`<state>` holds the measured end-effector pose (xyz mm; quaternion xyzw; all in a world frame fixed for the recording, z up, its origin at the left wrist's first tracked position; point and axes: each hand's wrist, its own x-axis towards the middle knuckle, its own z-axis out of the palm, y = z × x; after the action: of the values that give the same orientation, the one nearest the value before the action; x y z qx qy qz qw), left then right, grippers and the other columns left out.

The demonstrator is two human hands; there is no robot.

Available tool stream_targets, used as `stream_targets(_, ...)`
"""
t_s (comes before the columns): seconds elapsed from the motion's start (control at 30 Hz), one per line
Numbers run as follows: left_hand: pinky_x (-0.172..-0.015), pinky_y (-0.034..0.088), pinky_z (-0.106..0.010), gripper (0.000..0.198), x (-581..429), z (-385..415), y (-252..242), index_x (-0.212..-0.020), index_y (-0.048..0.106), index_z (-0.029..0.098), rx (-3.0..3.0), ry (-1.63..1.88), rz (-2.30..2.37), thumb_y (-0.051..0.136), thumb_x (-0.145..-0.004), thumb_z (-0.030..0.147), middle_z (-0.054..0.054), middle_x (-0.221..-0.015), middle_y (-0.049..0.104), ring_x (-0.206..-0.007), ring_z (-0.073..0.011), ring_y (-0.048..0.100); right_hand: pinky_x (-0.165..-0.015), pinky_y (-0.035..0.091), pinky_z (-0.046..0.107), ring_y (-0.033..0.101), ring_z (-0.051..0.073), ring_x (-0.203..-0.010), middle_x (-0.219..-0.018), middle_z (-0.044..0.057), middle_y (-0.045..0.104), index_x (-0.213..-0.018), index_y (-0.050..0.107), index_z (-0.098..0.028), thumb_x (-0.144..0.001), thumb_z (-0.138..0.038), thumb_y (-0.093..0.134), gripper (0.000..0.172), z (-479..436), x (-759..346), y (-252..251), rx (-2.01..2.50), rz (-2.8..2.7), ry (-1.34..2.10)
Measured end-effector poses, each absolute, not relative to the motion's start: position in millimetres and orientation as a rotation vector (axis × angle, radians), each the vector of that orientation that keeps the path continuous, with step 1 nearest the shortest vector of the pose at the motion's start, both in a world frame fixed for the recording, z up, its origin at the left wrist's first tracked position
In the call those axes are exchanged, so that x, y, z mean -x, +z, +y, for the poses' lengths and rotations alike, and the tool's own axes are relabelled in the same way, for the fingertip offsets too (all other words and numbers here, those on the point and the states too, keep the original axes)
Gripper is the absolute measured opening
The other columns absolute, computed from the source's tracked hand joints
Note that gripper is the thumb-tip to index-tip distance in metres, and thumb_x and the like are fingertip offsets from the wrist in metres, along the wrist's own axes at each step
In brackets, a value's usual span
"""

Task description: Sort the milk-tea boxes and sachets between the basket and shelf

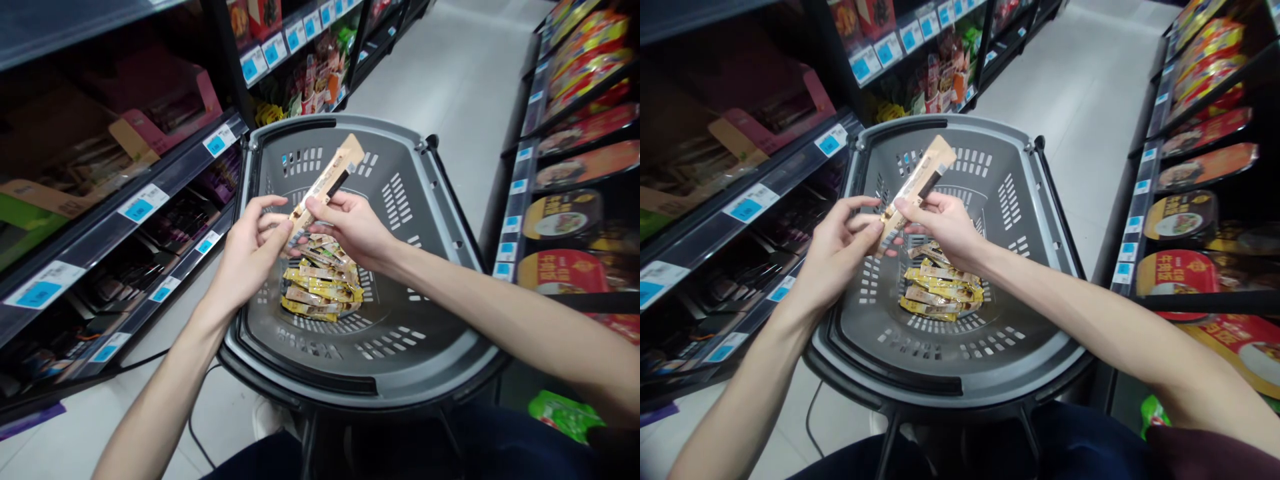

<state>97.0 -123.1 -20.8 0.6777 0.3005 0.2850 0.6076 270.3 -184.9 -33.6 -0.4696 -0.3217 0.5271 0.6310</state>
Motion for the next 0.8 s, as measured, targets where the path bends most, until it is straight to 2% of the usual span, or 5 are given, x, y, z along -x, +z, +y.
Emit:
stream_targets(0.1,-0.072,0.063,-0.03,0.032,-99.6,-120.9,-21.5,-0.109,0.058,0.02,-1.524,0.805,0.736,0.072,-0.085,0.037,-0.006,-0.11,0.065,-0.085,-0.0164,0.069,-0.083,0.06,0.034,0.067,0.019,-0.094,-0.099,0.004,0.075,-0.088,0.072,-0.022,-0.07,-0.05,0.09,0.038,-184.7,-269.1,-31.1,1.04,-0.697,1.192)
stream_targets(0.2,-0.071,0.064,-0.03,0.028,-99.3,-118.5,-21.3,-0.102,0.058,0.021,-1.5,0.887,0.767,0.073,-0.084,0.037,-0.005,-0.108,0.063,-0.086,-0.0167,0.069,-0.087,0.059,0.036,0.066,0.021,-0.103,-0.103,0.006,0.075,-0.091,0.072,-0.022,-0.071,-0.051,0.089,0.04,-185.7,-268.6,-30.3,1.057,-0.712,1.21)
stream_targets(0.33,-0.068,0.064,-0.03,0.029,-96.6,-117.5,-19.4,-0.104,0.057,0.024,-1.475,0.911,0.778,0.074,-0.082,0.032,-0.001,-0.102,0.062,-0.083,-0.0157,0.068,-0.085,0.058,0.035,0.064,0.022,-0.105,-0.107,0.007,0.074,-0.092,0.073,-0.021,-0.071,-0.051,0.089,0.04,-188.3,-267.3,-32.1,1.074,-0.708,1.215)
stream_targets(0.6,-0.063,0.064,-0.03,0.03,-93.7,-117.4,-19.1,-0.108,0.065,0.023,-1.482,0.888,0.804,0.072,-0.079,0.028,0.002,-0.081,0.062,-0.063,-0.0116,0.061,-0.075,0.053,0.03,0.063,0.017,-0.09,-0.103,0.005,0.074,-0.089,0.072,-0.02,-0.073,-0.045,0.088,0.034,-190.1,-263.5,-33.8,1.032,-0.65,1.25)
stream_targets(0.8,-0.075,0.063,-0.033,0.046,-95.2,-118.7,-21.7,-0.123,0.062,0.022,-1.579,0.904,0.783,0.072,-0.079,0.03,-0.003,-0.097,0.072,-0.085,-0.0182,0.07,-0.079,0.054,0.031,0.066,0.016,-0.091,-0.094,0.0,0.072,-0.091,0.071,-0.023,-0.069,-0.041,0.091,0.035,-190.3,-257.7,-40.8,0.994,-0.642,1.285)
